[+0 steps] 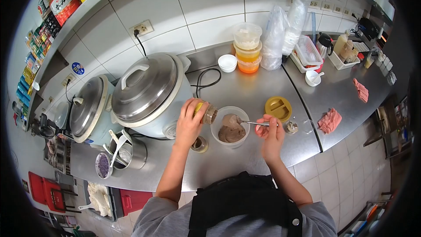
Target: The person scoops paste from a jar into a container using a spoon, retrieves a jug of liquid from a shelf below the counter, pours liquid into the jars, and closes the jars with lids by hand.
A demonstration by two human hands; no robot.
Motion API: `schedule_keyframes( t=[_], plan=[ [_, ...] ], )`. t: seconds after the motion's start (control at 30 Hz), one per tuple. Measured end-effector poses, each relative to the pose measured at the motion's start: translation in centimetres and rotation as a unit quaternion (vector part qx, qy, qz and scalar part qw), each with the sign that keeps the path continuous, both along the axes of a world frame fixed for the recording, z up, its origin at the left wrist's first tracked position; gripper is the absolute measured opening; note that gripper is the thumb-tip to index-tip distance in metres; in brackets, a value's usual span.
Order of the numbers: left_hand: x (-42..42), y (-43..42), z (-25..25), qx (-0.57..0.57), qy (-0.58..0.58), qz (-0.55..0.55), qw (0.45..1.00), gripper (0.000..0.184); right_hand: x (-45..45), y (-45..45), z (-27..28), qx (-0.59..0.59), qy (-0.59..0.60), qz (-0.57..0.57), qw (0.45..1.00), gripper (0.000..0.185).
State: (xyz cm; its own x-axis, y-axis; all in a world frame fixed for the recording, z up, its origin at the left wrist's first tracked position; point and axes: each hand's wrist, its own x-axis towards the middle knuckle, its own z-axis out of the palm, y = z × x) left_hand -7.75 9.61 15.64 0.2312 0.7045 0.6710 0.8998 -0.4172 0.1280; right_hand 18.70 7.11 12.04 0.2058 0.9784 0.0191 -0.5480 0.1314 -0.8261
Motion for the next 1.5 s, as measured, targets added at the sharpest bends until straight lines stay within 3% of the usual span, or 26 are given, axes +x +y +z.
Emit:
schedule_keyframes(
  t=[0.07, 0.1, 0.13, 0.17, 0.3, 0.37, 0.4, 0.47, 0.6, 0.67, 0.8, 1.0, 1.07, 1.13, 1.2, 1.27, 1.43, 1.5],
  plan=[
    [0.1, -0.2, 0.2, -0.007, 0.006, 0.018, 1.000, 0.061, 0.2, -0.8, 0.6, 0.060, -0.212, 0.034, 0.975, 0.029],
    [0.1, -0.3, 0.2, -0.007, 0.006, 0.018, 1.000, 0.061, 0.2, -0.7, 0.1, 0.059, -0.213, 0.034, 0.975, 0.029],
    [0.2, -0.3, 0.2, -0.011, -0.001, 0.017, 1.000, 0.062, 0.1, -0.3, -0.8, 0.221, -0.381, 0.055, 0.896, 0.026],
    [0.2, -0.3, 0.2, -0.014, -0.007, 0.016, 1.000, 0.063, 0.1, -0.1, -1.5, 0.369, -0.526, 0.074, 0.762, 0.023],
    [0.1, -0.6, 0.1, -0.016, -0.021, 0.019, 0.999, 0.066, -0.6, -0.6, -1.8, 0.343, -0.523, 0.073, 0.776, 0.019],
    [0.0, -0.9, -0.1, -0.014, -0.043, 0.018, 0.999, 0.069, -0.2, -1.1, -1.3, 0.129, -0.407, 0.089, 0.900, 0.023],
    [0.0, -1.1, -0.2, -0.016, -0.044, 0.018, 0.999, 0.069, -0.2, -1.1, -1.1, 0.127, -0.407, 0.090, 0.900, 0.023],
    [0.0, -1.0, -0.3, -0.013, -0.066, 0.021, 0.998, 0.071, -0.1, -0.4, -0.4, 0.053, -0.183, 0.015, 0.982, 0.029],
    [0.4, -1.3, -0.3, -0.014, -0.075, 0.029, 0.997, 0.073, 0.9, 0.3, 1.2, -0.002, -0.112, -0.037, 0.993, 0.035],
    [0.7, -1.2, -0.5, 0.000, -0.097, 0.032, 0.995, 0.072, 1.3, 0.4, 1.9, 0.011, -0.021, -0.043, 0.999, 0.037],
    [2.1, -1.3, -0.9, -0.001, -0.149, 0.044, 0.988, 0.077, -0.3, -1.4, 6.8, 0.021, -0.049, -0.030, 0.998, 0.037],
    [4.0, -1.7, -0.6, 0.030, -0.216, 0.048, 0.975, 0.078, -4.0, -3.0, 7.3, 0.214, -0.187, 0.080, 0.955, 0.019],
    [4.2, -1.8, -0.6, 0.050, -0.203, 0.072, 0.975, 0.078, -5.2, -3.2, 7.3, 0.330, -0.355, 0.036, 0.874, 0.014],
    [4.4, -1.8, -0.7, 0.060, -0.216, 0.076, 0.972, 0.079, -5.6, -3.4, 8.1, 0.353, -0.395, 0.046, 0.847, 0.017],
    [4.7, -1.9, -0.9, 0.068, -0.229, 0.079, 0.968, 0.080, -6.0, -3.4, 7.9, 0.427, -0.465, 0.058, 0.773, 0.018],
    [5.1, -1.9, -1.1, 0.063, -0.312, 0.064, 0.946, 0.082, -6.3, -3.6, 7.2, 0.428, -0.478, 0.065, 0.764, 0.019],
    [5.1, -1.9, -1.1, 0.106, -0.310, 0.014, 0.945, 0.086, -7.1, -3.4, 7.4, 0.465, -0.490, 0.021, 0.737, 0.035],
    [4.8, -1.7, -1.2, 0.116, -0.310, -0.004, 0.944, 0.087, -7.3, -3.4, 8.1, 0.426, -0.431, 0.050, 0.794, 0.036]
  ],
)
